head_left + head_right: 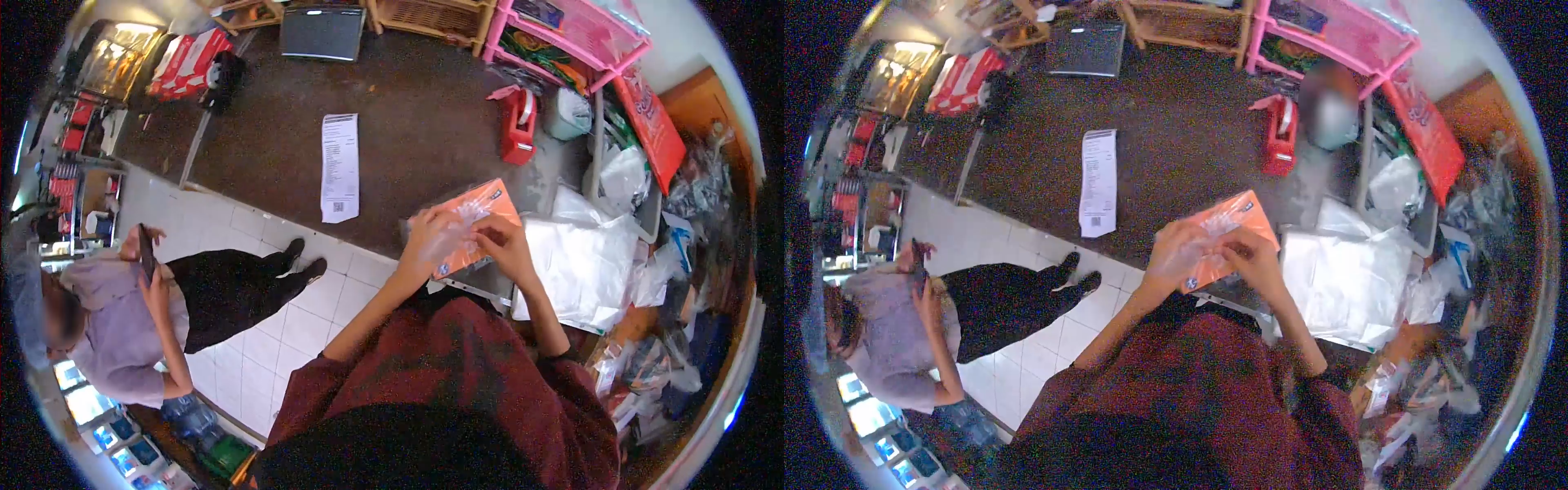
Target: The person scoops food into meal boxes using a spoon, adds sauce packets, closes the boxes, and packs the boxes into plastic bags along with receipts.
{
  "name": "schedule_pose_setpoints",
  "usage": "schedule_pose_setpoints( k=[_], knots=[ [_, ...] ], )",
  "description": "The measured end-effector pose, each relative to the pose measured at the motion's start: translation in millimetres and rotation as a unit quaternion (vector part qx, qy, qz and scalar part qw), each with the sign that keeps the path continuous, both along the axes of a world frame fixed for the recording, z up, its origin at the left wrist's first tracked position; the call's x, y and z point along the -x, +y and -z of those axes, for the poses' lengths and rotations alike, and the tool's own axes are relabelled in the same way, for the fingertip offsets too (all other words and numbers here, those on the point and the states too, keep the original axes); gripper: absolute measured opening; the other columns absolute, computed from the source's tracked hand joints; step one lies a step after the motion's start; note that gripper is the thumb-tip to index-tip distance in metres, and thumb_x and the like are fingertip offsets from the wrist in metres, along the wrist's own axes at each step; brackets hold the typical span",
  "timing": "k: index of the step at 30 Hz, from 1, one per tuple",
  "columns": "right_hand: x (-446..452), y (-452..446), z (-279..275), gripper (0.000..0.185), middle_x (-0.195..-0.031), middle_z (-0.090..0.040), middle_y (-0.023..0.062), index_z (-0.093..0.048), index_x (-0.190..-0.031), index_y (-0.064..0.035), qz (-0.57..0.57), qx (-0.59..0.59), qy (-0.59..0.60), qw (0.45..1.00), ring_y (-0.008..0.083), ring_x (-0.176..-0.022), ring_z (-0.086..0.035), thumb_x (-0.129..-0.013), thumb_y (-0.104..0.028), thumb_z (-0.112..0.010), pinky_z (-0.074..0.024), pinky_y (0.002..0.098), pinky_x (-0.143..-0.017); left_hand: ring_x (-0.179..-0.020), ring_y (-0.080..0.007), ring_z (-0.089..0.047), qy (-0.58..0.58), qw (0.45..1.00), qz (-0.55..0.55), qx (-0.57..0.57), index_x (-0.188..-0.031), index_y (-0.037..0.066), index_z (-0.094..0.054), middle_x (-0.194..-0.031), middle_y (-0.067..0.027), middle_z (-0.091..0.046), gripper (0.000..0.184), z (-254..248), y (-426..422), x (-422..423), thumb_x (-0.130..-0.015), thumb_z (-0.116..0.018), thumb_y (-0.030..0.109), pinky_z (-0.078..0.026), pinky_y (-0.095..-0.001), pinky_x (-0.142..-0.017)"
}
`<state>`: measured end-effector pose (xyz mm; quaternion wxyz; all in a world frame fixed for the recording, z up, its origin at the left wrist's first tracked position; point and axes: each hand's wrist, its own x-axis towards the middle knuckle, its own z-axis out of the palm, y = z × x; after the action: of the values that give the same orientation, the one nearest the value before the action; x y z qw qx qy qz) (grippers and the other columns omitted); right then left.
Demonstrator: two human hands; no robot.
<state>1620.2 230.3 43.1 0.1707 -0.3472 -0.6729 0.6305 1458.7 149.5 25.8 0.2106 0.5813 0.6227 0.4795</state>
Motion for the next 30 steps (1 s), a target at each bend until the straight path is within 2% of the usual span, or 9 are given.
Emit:
schedule_pose_setpoints(
  k=[3,6,8,11,15,17,20,24,30],
  knots=[
    [3,-7,2,0.007,-0.085,-0.051,0.0066,-0.053,-0.086,0.0038,0.049,-0.223,-0.013,0.973,0.0111,-0.076,-0.056,-0.079,0.006,-0.053,-0.046,0.0219,-0.066,-0.101,-0.03,-0.045,0.063,0.996,-0.017,0.066,-0.077,0.011,-0.061,-0.094,-0.0081,-0.051,0.022,-10,-2,-6,-0.059,-0.068,0.021,-0.039,-0.0423,-0.08],
    [4,-8,-8,0.012,-0.08,-0.053,0.0101,-0.054,-0.087,0.0004,0.146,-0.103,-0.013,0.984,0.0178,-0.07,-0.057,-0.076,0.004,-0.053,-0.0452,0.0278,-0.063,-0.1,-0.0325,-0.043,0.25,0.967,-0.051,0.021,-0.079,0.015,-0.062,-0.094,-0.0088,-0.049,0.022,-28,1,7,-0.061,-0.068,0.027,-0.035,-0.0454,-0.084],
    [4,2,5,0.006,-0.078,-0.054,0.0064,-0.052,-0.084,0.0003,0.139,-0.192,-0.032,0.971,0.0137,-0.07,-0.056,-0.078,0.002,-0.054,-0.0454,0.025,-0.059,-0.103,-0.0374,-0.041,0.207,0.978,-0.036,0.008,-0.088,0.017,-0.062,-0.101,-0.011,-0.048,0.032,-11,0,28,-0.06,-0.069,0.032,-0.032,-0.0508,-0.086],
    [-2,50,-1,0.009,-0.075,-0.061,0.0024,-0.059,-0.087,-0.0013,0.052,0.044,-0.038,0.997,0.012,-0.068,-0.058,-0.079,-0.005,-0.058,-0.0459,0.0245,-0.06,-0.107,-0.0357,-0.04,0.135,0.99,0.044,0.007,-0.111,0.012,-0.052,-0.112,-0.0145,-0.045,0.056,6,9,86,-0.065,-0.069,0.039,-0.031,-0.0478,-0.09],
    [7,162,34,0.016,-0.077,-0.065,0.0089,-0.063,-0.09,-0.0013,0.301,-0.311,-0.118,0.894,0.0136,-0.069,-0.059,-0.079,-0.013,-0.059,-0.0455,0.0273,-0.062,-0.107,-0.0341,-0.041,0.172,0.955,-0.233,0.063,-0.123,-0.001,-0.038,-0.114,-0.0188,-0.045,0.074,80,19,194,-0.071,-0.067,0.042,-0.033,-0.0429,-0.091],
    [-7,214,99,0.036,-0.072,-0.064,0.0066,-0.064,-0.082,0.001,0.266,-0.257,-0.105,0.923,0.0114,-0.061,-0.057,-0.079,-0.034,-0.064,-0.0436,0.0268,-0.055,-0.1,-0.035,-0.045,0.061,0.92,-0.371,0.107,-0.123,-0.006,-0.035,-0.11,-0.0204,-0.047,0.076,101,29,238,-0.072,-0.068,0.04,-0.038,-0.0411,-0.086],
    [8,216,77,0.031,-0.072,-0.064,0.0047,-0.065,-0.084,-0.0007,0.225,-0.056,-0.1,0.967,0.0107,-0.063,-0.057,-0.08,-0.031,-0.063,-0.0443,0.0247,-0.062,-0.088,-0.0282,-0.059,-0.091,0.923,-0.334,0.169,-0.125,-0.007,-0.029,-0.104,-0.0218,-0.056,0.084,138,40,271,-0.067,-0.074,0.034,-0.045,-0.0347,-0.079],
    [-6,179,52,0.02,-0.069,-0.063,0.0042,-0.065,-0.081,-0.0017,0.278,-0.144,-0.026,0.949,0.0106,-0.063,-0.056,-0.078,-0.021,-0.064,-0.044,0.0268,-0.058,-0.09,-0.0239,-0.06,-0.05,0.924,-0.325,0.194,-0.129,-0.002,-0.024,-0.098,-0.0201,-0.06,0.08,98,50,256,-0.071,-0.073,0.023,-0.044,-0.0314,-0.082],
    [-37,127,51,0.02,-0.069,-0.063,0.0055,-0.063,-0.081,-0.0022,0.223,-0.311,-0.425,0.82,0.0138,-0.065,-0.058,-0.081,-0.022,-0.059,-0.0443,0.0279,-0.06,-0.11,-0.0191,-0.048,-0.186,0.973,-0.111,-0.081,-0.133,0.007,-0.031,-0.124,-0.0143,-0.046,0.064,-72,75,143,-0.077,-0.061,0.004,-0.035,-0.0317,-0.095]
  ],
)
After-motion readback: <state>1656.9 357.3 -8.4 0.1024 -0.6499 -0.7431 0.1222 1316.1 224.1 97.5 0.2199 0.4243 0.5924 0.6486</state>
